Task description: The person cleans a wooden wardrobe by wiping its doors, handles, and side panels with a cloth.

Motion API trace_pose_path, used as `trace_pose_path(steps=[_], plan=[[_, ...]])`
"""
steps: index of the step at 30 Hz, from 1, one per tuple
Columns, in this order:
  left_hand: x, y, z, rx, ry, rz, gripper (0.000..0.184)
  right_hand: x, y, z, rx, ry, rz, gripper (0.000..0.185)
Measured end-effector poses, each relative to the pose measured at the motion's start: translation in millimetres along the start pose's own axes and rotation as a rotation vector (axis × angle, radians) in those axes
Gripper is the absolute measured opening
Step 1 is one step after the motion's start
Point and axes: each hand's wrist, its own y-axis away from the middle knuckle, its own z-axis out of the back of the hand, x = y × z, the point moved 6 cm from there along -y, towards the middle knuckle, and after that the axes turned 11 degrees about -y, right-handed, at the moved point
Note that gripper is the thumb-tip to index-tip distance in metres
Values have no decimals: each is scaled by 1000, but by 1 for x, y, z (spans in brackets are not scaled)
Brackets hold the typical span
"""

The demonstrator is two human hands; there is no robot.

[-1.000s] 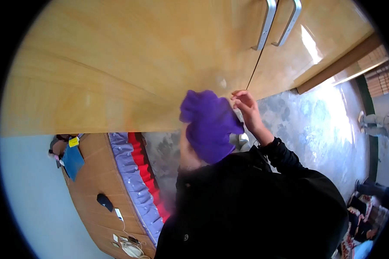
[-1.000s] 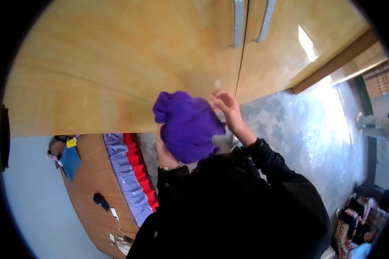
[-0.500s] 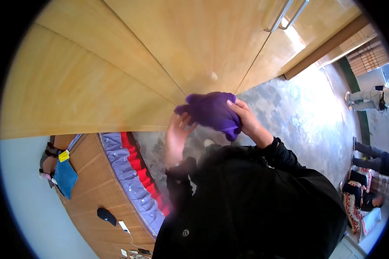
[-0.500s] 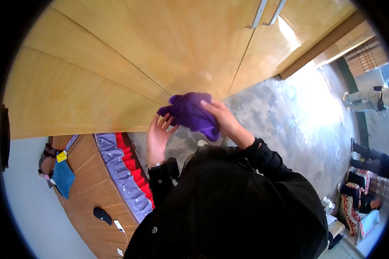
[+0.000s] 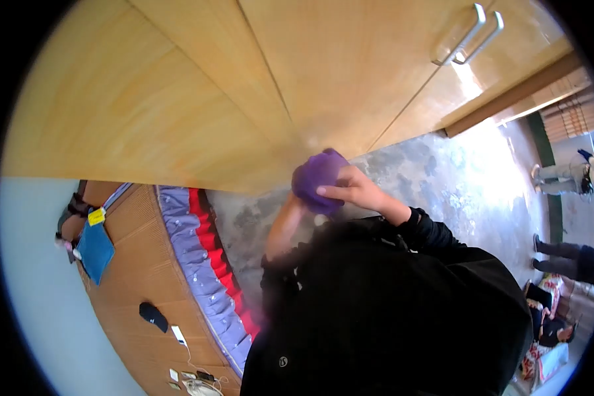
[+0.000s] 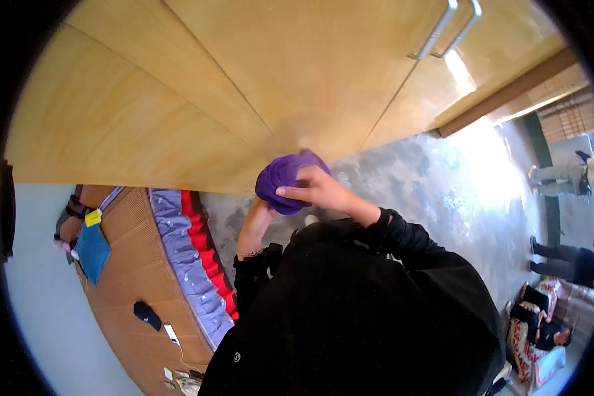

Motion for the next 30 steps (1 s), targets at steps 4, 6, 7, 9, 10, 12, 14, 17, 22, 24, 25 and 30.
trace_pose_path(steps=[4, 6, 7, 9, 10, 12, 14, 17, 22, 24, 25, 30], plan=[[11, -2, 61, -155, -71, -174, 44, 8, -24, 1, 23, -46, -6, 22], [8, -1, 90, -253, -19, -207, 40, 19, -35, 9, 6, -123, 110, 22], [6, 3, 106, -335, 32, -241, 36, 15, -37, 21, -34, -215, 69, 22], [-19, 20, 110, -458, -10, -295, 32, 12, -44, 42, -101, -195, 97, 25], [-31, 30, 115, -567, -54, -349, 29, 9, -47, 49, -90, -200, 91, 25], [-31, 44, 131, -636, -17, -348, 26, 1, -51, 60, -163, -139, -56, 27], [-35, 50, 139, -705, 19, -347, 24, 0, -58, 68, -197, -168, -85, 28], [-46, 61, 148, -771, 62, -442, 26, 1, -67, 72, -66, 136, -106, 28], [-40, 56, 177, -672, -16, -339, 32, 19, -70, 67, -73, 305, -234, 29], [-31, 46, 199, -592, -98, -236, 32, 17, -75, 67, -74, 403, -271, 28], [-16, 39, 219, -568, -92, -185, 29, 14, -78, 65, -74, 361, -261, 26], [-37, 57, 287, -708, 69, -259, 30, 17, -105, 16, -72, 164, -207, 18]])
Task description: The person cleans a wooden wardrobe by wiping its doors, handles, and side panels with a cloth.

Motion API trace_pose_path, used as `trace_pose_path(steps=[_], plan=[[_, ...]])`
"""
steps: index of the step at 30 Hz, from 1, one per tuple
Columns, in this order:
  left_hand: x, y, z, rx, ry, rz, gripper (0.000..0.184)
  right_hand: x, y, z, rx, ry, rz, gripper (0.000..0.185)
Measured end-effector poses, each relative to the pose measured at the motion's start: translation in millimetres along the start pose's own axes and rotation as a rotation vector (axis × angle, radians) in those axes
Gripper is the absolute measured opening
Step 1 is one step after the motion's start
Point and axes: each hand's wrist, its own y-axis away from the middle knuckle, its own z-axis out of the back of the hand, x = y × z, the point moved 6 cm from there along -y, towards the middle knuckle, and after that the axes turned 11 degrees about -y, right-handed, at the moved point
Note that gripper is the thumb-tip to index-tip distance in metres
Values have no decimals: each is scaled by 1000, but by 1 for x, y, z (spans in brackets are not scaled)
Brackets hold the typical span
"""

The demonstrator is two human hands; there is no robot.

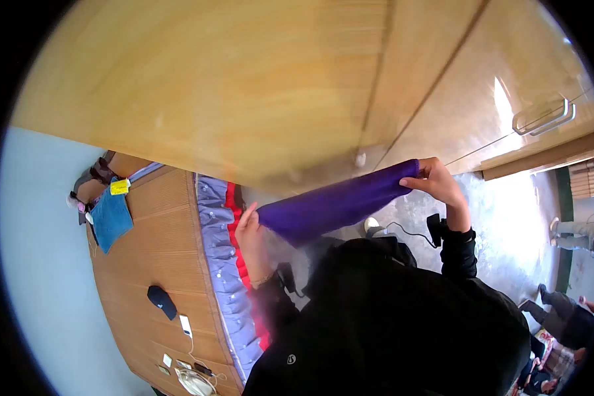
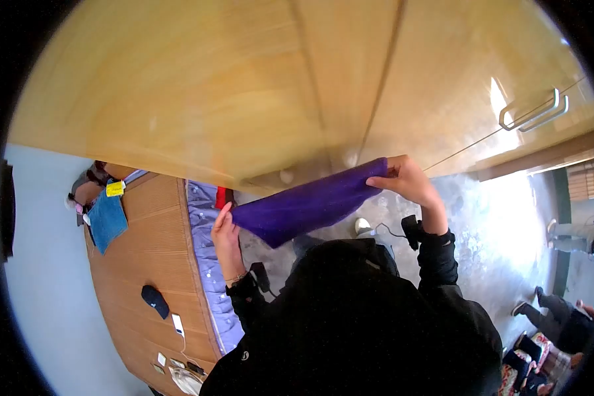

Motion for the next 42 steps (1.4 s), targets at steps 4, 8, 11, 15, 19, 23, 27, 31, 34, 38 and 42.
trace_pose_path(steps=[4, 8, 11, 15, 19, 23, 27, 31, 34, 38, 42], plan=[[-59, -22, 46, -133, -48, -198, 21, 38, -24, -61, -71, 406, 220, 11], [-107, -54, 99, -136, -287, -315, 24, 36, -47, -116, -150, 395, 13, 27], [-138, -85, 124, -120, -217, -389, 27, 50, -48, -150, -198, 15, -8, 33], [-226, -98, 90, -120, 48, -605, 37, 111, -42, -167, -301, -403, 317, 30], [-341, -77, 59, 39, 204, -977, 46, 217, -19, -194, -308, -343, 1008, 32], [-413, -28, 23, 330, 266, -1296, 59, 274, -18, -222, -165, -21, 1388, 54], [-382, -40, -11, 269, 103, -1164, 68, 269, -38, -246, -675, 566, 1458, 57], [-334, -60, -19, 20, -159, -1108, 73, 215, -71, -253, -883, 971, 1377, 57], [-314, -67, -14, 47, -58, -1168, 73, 189, -76, -247, -864, 978, 1400, 53], [-265, -87, -4, 58, -56, -1054, 77, 148, -89, -243, -669, 965, 1279, 59], [-199, -102, 6, -33, -207, -813, 76, 115, -97, -238, -636, 981, 1144, 42]])
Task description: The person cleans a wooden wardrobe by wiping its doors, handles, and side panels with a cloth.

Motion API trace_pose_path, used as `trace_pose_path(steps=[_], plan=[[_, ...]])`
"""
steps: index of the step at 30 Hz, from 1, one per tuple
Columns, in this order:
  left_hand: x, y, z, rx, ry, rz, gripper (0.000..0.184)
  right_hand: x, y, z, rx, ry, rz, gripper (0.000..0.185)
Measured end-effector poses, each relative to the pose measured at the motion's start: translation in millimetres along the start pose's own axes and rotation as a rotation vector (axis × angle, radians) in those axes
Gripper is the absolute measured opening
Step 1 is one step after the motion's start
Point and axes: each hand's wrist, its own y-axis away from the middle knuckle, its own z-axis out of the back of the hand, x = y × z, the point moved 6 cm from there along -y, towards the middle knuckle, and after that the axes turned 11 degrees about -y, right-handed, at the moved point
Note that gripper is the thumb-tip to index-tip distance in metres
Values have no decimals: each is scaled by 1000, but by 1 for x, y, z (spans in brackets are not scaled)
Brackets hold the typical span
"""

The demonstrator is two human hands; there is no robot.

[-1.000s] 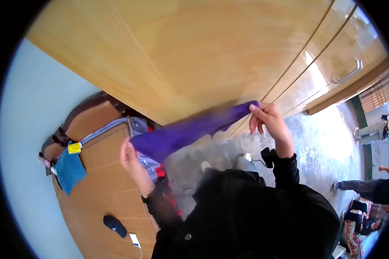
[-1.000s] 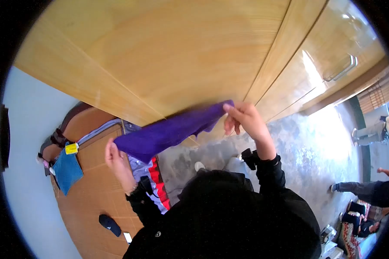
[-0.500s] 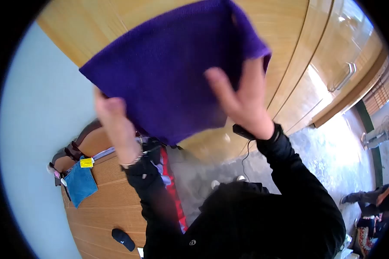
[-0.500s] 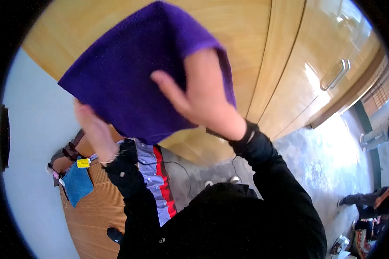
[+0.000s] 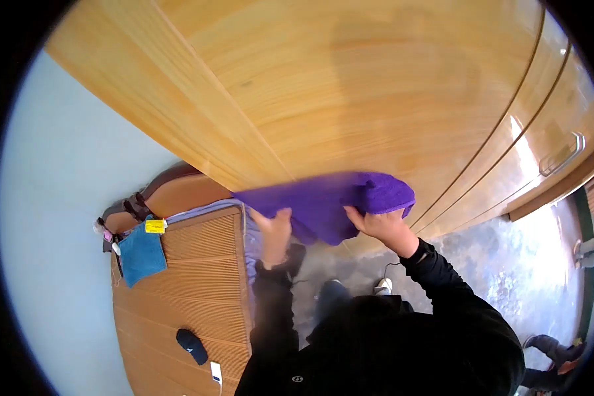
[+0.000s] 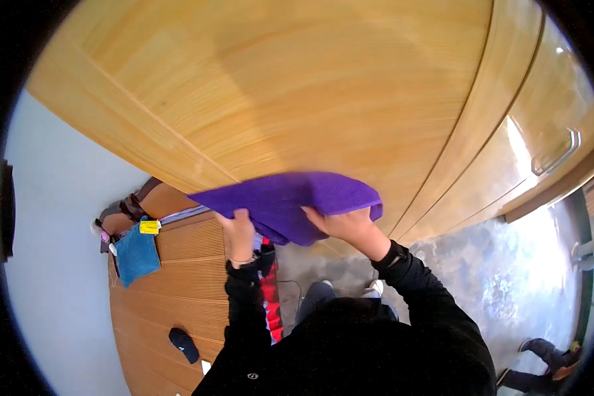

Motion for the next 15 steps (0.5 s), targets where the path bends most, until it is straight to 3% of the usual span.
trace_pose_path(steps=[3, 5, 6, 8, 9, 14, 15], plan=[[51, 22, -6, 78, 88, -34, 71, -8, 28, -15, 98, 23, -25, 38], [77, 38, -9, 333, -128, -27, 64, -12, 49, -24, 201, 10, -59, 37], [126, 49, 0, 273, -546, -206, 63, -18, 57, -33, 290, -11, -89, 35], [145, 56, -7, 595, -586, -3, 55, -28, 88, -42, 326, -44, -148, 32], [159, 60, -5, 676, -620, -29, 55, -32, 108, -46, 332, -39, -102, 32], [104, 36, -4, 790, -400, -28, 61, 1, 117, -48, 282, 42, -132, 35], [83, 23, -4, 716, -280, -120, 74, 5, 105, -47, 262, 40, -176, 39]])
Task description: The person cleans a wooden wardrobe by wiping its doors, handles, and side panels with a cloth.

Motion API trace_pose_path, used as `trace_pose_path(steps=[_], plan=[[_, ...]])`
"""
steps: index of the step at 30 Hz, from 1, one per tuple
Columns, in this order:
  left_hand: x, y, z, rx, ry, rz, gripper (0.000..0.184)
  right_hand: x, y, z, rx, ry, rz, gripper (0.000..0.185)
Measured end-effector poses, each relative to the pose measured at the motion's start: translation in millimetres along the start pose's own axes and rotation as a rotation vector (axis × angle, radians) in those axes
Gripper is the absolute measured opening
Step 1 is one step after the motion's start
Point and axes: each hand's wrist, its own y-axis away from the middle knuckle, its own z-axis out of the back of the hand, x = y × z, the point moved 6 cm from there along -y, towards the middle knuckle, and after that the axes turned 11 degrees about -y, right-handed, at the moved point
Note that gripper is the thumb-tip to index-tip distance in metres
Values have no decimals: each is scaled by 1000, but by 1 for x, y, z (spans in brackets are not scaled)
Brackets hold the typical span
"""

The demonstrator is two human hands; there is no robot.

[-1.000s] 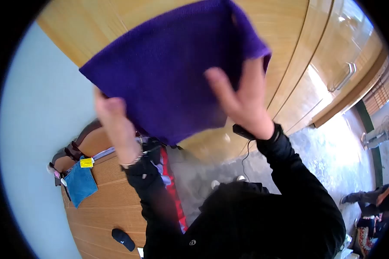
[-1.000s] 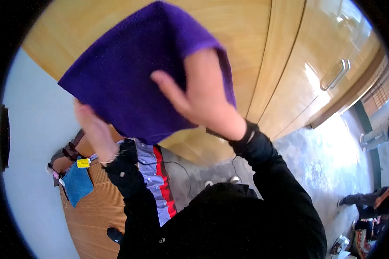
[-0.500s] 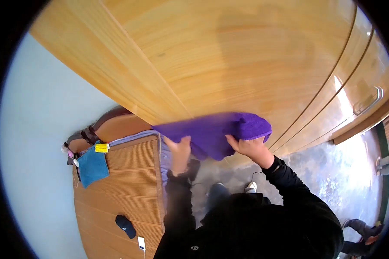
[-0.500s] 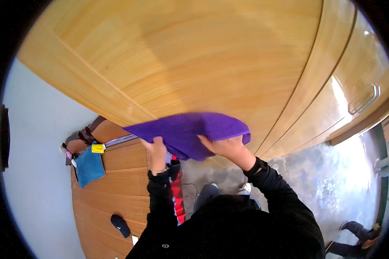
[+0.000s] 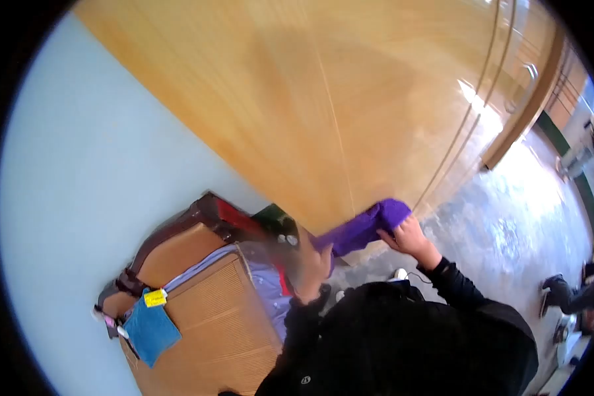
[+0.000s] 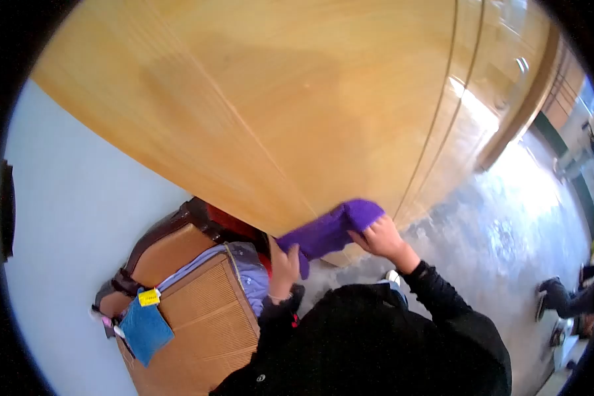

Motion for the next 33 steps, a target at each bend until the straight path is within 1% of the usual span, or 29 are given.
trace_pose_path(steps=[1, 3, 5, 7, 8, 9, 10, 12, 13, 14, 15, 16, 18, 19, 20, 21, 22, 23, 24, 25, 26, 27, 29, 31, 32, 33], plan=[[-15, -12, 15, -94, 80, -108, 87, 4, -14, 7, -20, -8, -45, 43], [-29, -36, 44, -28, 37, -215, 93, 21, -53, 35, -86, 16, -56, 50], [-88, -60, 95, -99, -131, -455, 92, 43, -89, 71, -240, 135, -43, 52], [-131, -76, 136, -86, -3, -352, 91, 63, -120, 102, -442, 4, -16, 59], [-157, -81, 151, -163, 61, -436, 78, 69, -133, 111, -467, -74, -15, 62], [-169, -83, 163, -242, 127, -516, 70, 77, -143, 114, -493, -154, -13, 66], [-164, -83, 162, -221, 131, -520, 70, 86, -149, 112, -502, -146, -31, 66], [-144, -95, 159, -167, 245, -494, 54, 106, -164, 105, -524, -113, 107, 76], [-137, -93, 153, -278, 155, -513, 41, 108, -164, 90, -483, 8, 93, 80], [-124, -95, 141, -181, 233, -469, 38, 107, -159, 77, -466, 97, 81, 79], [-109, -95, 126, -145, 240, -442, 37, 104, -151, 62, -443, 182, 69, 79], [-67, -85, 108, -259, -36, -403, 40, 99, -140, 47, -433, 173, 51, 78], [-53, -84, 77, 20, 365, -165, 47, 83, -117, 20, -384, 140, 24, 74], [-29, -80, 56, 98, 461, -86, 61, 77, -105, 8, -343, 114, 7, 71], [-36, -70, 51, -39, 408, -280, 75, 71, -91, -1, -341, 109, 9, 71], [-7, -59, 26, 106, 509, -183, 83, 62, -77, -14, -244, 105, -36, 67], [11, -47, 10, 59, 487, -163, 79, 55, -65, -24, -148, 103, -81, 63], [21, -36, -1, 14, 465, -146, 74, 53, -54, -26, -148, 103, -79, 63], [27, -28, -8, 15, 463, -146, 74, 52, -46, -30, -78, 115, -85, 59], [35, -19, -15, 19, 380, -118, 71, 50, -39, -33, -9, 127, -95, 56], [40, -11, -20, 24, 296, -91, 68, 50, -35, -30, 4, 70, -81, 50], [45, -3, -25, 30, 211, -64, 64, 45, -26, -32, -1, 67, -87, 50], [48, 10, -32, 40, 45, -14, 58, 40, -8, -36, -19, 88, 39, 43], [-28, 17, 4, -17, 97, -3, 52, 45, -4, -20, -69, 144, 74, 38], [-34, 7, 10, -146, 134, -58, 53, 49, -17, -6, -132, 115, 150, 37], [-38, -4, 17, -166, 230, -27, 55, 46, -33, 10, -145, 64, 116, 37]])
